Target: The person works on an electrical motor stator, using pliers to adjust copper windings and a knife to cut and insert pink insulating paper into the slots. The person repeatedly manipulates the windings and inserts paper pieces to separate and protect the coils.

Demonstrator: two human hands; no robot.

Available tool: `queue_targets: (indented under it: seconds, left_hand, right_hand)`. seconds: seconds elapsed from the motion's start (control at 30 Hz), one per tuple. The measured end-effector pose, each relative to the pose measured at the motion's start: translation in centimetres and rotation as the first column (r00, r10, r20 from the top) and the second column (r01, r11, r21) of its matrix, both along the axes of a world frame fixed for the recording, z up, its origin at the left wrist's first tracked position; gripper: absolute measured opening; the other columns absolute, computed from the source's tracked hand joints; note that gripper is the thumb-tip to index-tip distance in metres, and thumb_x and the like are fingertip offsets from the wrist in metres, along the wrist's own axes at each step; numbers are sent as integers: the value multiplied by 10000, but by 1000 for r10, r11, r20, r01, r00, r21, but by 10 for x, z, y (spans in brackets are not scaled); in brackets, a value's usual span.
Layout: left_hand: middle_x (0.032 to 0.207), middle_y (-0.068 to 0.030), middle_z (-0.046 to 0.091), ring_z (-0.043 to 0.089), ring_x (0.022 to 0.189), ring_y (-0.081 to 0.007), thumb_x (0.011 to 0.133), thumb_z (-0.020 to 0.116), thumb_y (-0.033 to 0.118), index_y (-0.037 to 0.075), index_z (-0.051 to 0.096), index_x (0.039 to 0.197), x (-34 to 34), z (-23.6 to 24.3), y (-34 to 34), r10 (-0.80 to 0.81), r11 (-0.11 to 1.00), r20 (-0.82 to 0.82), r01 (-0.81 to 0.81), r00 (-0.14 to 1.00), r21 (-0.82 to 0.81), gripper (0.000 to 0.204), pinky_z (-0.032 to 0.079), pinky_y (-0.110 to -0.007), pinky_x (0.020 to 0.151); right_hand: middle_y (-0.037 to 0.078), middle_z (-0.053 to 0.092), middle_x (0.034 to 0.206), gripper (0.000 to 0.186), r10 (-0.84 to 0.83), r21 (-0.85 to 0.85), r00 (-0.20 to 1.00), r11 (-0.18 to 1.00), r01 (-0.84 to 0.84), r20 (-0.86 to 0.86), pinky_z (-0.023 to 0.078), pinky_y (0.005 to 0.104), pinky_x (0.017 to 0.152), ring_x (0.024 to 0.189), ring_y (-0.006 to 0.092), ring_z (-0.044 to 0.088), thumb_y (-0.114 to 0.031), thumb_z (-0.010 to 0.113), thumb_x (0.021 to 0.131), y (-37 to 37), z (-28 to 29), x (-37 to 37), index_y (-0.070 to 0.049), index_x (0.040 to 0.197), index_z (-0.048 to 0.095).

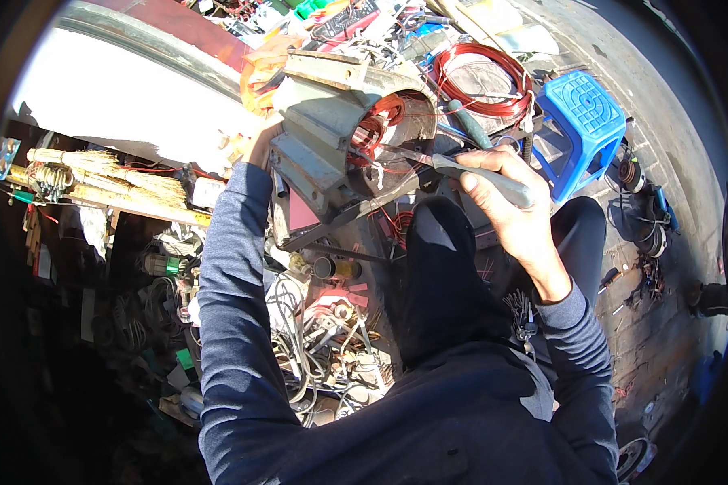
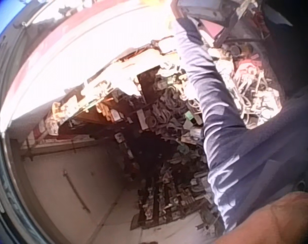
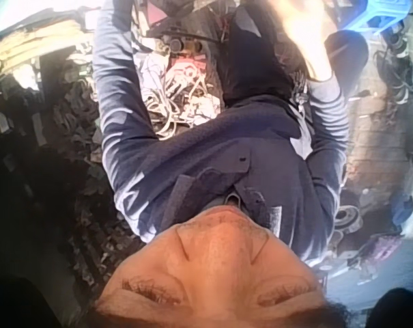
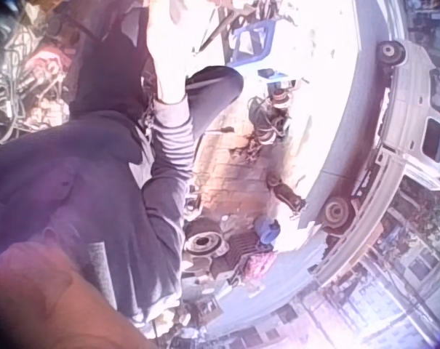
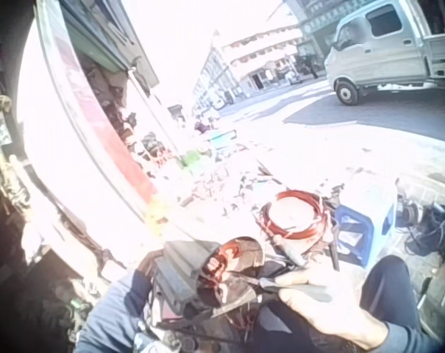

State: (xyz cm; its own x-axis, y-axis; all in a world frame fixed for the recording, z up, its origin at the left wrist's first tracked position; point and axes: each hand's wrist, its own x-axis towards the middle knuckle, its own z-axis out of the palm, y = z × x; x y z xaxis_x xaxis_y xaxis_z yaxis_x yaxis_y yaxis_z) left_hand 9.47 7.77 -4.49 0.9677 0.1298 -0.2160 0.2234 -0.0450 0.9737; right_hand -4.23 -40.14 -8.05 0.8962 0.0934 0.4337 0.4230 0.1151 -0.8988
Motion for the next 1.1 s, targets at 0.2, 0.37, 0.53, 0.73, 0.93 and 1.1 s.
queue_targets:
  seconds: [0.2, 0.37, 0.53, 0.73, 0.93, 1.1]
  left_hand:
    - [1064, -101, 795, 781, 866, -221, 1031, 682, 329, 29, 710, 1257, -3, 4, -3, -2, 1000, 5, 2, 1000, 4, 377, 645, -350, 772]
    - [1082, -109, 800, 790, 873, -231, 1036, 682, 323, 21, 696, 1286, -2, 5, -7, 5, 1000, 7, -6, 1000, 5, 392, 656, -359, 778]
    - [1072, -84, 788, 764, 897, -206, 1004, 711, 311, 37, 725, 1236, 2, 9, -5, -61, 990, -25, 63, 998, 128, 359, 624, -338, 800]
    - [1099, -87, 785, 764, 927, -209, 1005, 715, 302, 37, 715, 1263, 4, 0, 4, -39, 997, 26, 37, 999, 62, 370, 625, -344, 822]
    - [1117, -92, 784, 766, 945, -213, 1010, 714, 299, 37, 707, 1281, 1, -2, 6, -29, 998, 55, 27, 998, 51, 377, 627, -349, 833]
    - [1132, -97, 783, 767, 960, -216, 1015, 712, 297, 37, 699, 1296, -1, -4, 5, -29, 999, 67, 26, 997, 47, 383, 630, -353, 843]
  right_hand:
    - [70, 703, 989, 232, -5, 20, 1000, 1000, 4, 14, 499, 326, 899, 972, 195, 646, -123, 788, 981, 1, 0, 1, -18, 1189, 788]
    - [67, 694, 961, 234, -10, 87, 1000, 996, 12, -28, 502, 321, 875, 941, 183, 647, -127, 794, 978, 6, -7, 5, -12, 1182, 786]
    - [63, 695, 964, 234, 22, 180, 996, 984, -6, -85, 501, 321, 877, 943, 176, 649, -129, 792, 979, 2, -9, 2, -9, 1179, 783]
    - [66, 704, 1009, 231, 7, 35, 1000, 999, -6, -19, 500, 313, 892, 977, 176, 651, -117, 799, 974, -4, -4, 0, -18, 1181, 789]
    - [56, 703, 1046, 229, 12, 33, 1000, 999, -12, 0, 506, 312, 914, 1000, 164, 654, -105, 790, 981, -1, 1, 2, -14, 1192, 787]
    - [50, 698, 1051, 219, 19, 76, 999, 997, -16, -43, 513, 298, 898, 990, 145, 658, -103, 774, 996, 1, -2, 3, -7, 1193, 785]
